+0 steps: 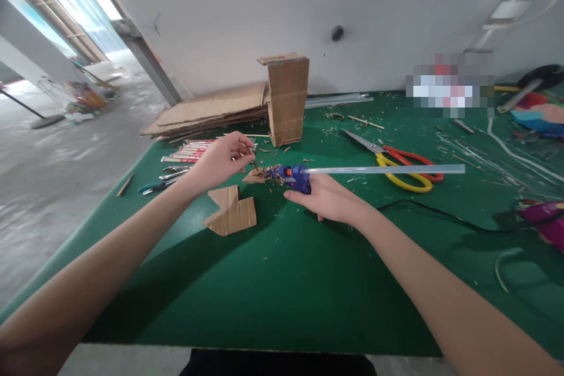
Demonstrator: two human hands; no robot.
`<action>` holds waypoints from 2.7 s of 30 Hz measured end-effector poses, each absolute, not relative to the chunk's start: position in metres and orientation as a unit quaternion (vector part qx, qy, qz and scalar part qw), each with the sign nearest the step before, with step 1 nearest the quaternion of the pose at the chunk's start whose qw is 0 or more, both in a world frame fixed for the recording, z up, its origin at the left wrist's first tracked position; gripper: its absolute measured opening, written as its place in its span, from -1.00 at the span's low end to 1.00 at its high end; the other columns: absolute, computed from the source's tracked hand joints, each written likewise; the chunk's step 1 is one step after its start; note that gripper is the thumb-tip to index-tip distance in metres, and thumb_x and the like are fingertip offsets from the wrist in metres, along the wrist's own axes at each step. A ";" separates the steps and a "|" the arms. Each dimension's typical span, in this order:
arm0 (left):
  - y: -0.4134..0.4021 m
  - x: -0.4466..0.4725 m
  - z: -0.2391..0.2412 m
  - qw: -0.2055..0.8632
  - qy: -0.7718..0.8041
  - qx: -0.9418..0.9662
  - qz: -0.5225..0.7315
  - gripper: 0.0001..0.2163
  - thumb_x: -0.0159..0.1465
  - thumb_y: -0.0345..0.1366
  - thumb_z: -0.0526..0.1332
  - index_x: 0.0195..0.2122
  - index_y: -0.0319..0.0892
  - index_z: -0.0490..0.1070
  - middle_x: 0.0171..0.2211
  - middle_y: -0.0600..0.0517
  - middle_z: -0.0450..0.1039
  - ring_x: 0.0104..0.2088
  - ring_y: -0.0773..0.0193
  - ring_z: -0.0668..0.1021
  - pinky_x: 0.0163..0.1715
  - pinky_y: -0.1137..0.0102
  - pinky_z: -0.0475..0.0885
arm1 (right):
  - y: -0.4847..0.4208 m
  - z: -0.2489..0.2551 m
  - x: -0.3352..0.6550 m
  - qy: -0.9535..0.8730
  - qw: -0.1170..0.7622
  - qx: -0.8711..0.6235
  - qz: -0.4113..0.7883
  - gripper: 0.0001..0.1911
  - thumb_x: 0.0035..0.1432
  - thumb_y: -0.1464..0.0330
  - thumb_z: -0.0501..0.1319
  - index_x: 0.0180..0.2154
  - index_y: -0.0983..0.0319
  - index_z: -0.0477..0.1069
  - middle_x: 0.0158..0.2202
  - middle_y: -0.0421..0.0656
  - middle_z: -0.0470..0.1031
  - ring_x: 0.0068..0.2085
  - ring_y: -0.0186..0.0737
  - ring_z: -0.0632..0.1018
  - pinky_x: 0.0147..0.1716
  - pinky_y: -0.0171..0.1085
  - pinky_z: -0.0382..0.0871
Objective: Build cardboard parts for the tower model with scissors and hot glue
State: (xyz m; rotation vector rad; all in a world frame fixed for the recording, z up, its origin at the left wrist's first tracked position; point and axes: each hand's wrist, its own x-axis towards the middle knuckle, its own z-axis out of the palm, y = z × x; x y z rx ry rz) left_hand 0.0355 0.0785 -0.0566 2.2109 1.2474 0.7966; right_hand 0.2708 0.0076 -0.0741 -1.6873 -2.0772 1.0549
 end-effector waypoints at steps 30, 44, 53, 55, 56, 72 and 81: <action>0.081 0.034 -0.060 0.217 0.440 0.817 0.303 -0.88 0.17 -0.33 0.17 -0.25 -0.17 0.31 -0.38 0.02 0.46 -0.36 0.31 0.52 -0.38 0.39 0.41 | 0.005 -0.069 0.268 -0.714 0.126 -0.583 0.367 -0.56 0.12 -0.01 0.11 -0.21 0.21 0.41 -0.64 -0.30 0.32 -0.67 -0.32 0.44 -0.67 -0.36 0.27; 0.081 0.033 -0.062 0.270 0.418 0.812 0.305 -0.81 0.13 -0.45 0.08 -0.22 -0.15 0.30 -0.34 0.02 0.49 -0.39 0.35 0.54 -0.46 0.44 0.41 | 0.007 -0.070 0.269 -0.713 0.116 -0.585 0.369 -0.52 0.12 -0.05 0.08 -0.26 0.23 0.41 -0.63 -0.27 0.33 -0.66 -0.31 0.45 -0.65 -0.35 0.29; 0.079 0.036 -0.057 0.220 0.430 0.826 0.291 -0.77 0.14 -0.41 0.12 -0.16 -0.19 0.38 -0.25 0.00 0.50 -0.40 0.36 0.51 -0.37 0.40 0.41 | 0.006 -0.069 0.269 -0.712 0.117 -0.583 0.374 -0.52 0.14 -0.03 0.09 -0.11 0.19 0.39 -0.61 -0.29 0.33 -0.65 -0.31 0.46 -0.64 -0.35 0.32; 0.077 0.037 -0.054 0.183 0.443 0.830 0.286 -0.77 0.15 -0.30 0.17 -0.15 -0.16 0.43 -0.20 0.01 0.51 -0.41 0.35 0.49 -0.36 0.37 0.40 | 0.006 -0.069 0.269 -0.711 0.118 -0.583 0.374 -0.50 0.14 -0.04 0.08 -0.08 0.18 0.38 -0.60 -0.28 0.33 -0.65 -0.32 0.46 -0.65 -0.35 0.32; 0.077 0.037 -0.053 0.171 0.449 0.829 0.286 -0.77 0.16 -0.27 0.17 -0.16 -0.14 0.45 -0.21 0.01 0.51 -0.41 0.34 0.48 -0.36 0.37 0.39 | 0.006 -0.070 0.269 -0.711 0.118 -0.584 0.373 -0.49 0.13 -0.04 0.08 -0.07 0.18 0.38 -0.61 -0.28 0.33 -0.65 -0.32 0.46 -0.65 -0.36 0.31; 0.075 0.039 -0.055 0.146 0.459 0.820 0.309 -0.83 0.19 -0.28 0.15 -0.25 -0.15 0.50 -0.35 0.03 0.52 -0.41 0.33 0.48 -0.38 0.40 0.36 | 0.004 -0.072 0.266 -0.712 0.102 -0.595 0.358 -0.47 0.11 -0.09 0.06 -0.23 0.22 0.46 -0.71 -0.29 0.26 -0.65 -0.29 0.40 -0.65 -0.34 0.24; 0.076 0.037 -0.057 0.167 0.460 0.816 0.308 -0.79 0.21 -0.28 0.13 -0.19 -0.14 0.50 -0.30 0.01 0.53 -0.44 0.33 0.50 -0.39 0.39 0.41 | 0.005 -0.070 0.267 -0.715 0.114 -0.590 0.358 -0.46 0.13 -0.04 0.07 -0.01 0.16 0.40 -0.69 -0.31 0.26 -0.64 -0.30 0.41 -0.66 -0.36 0.26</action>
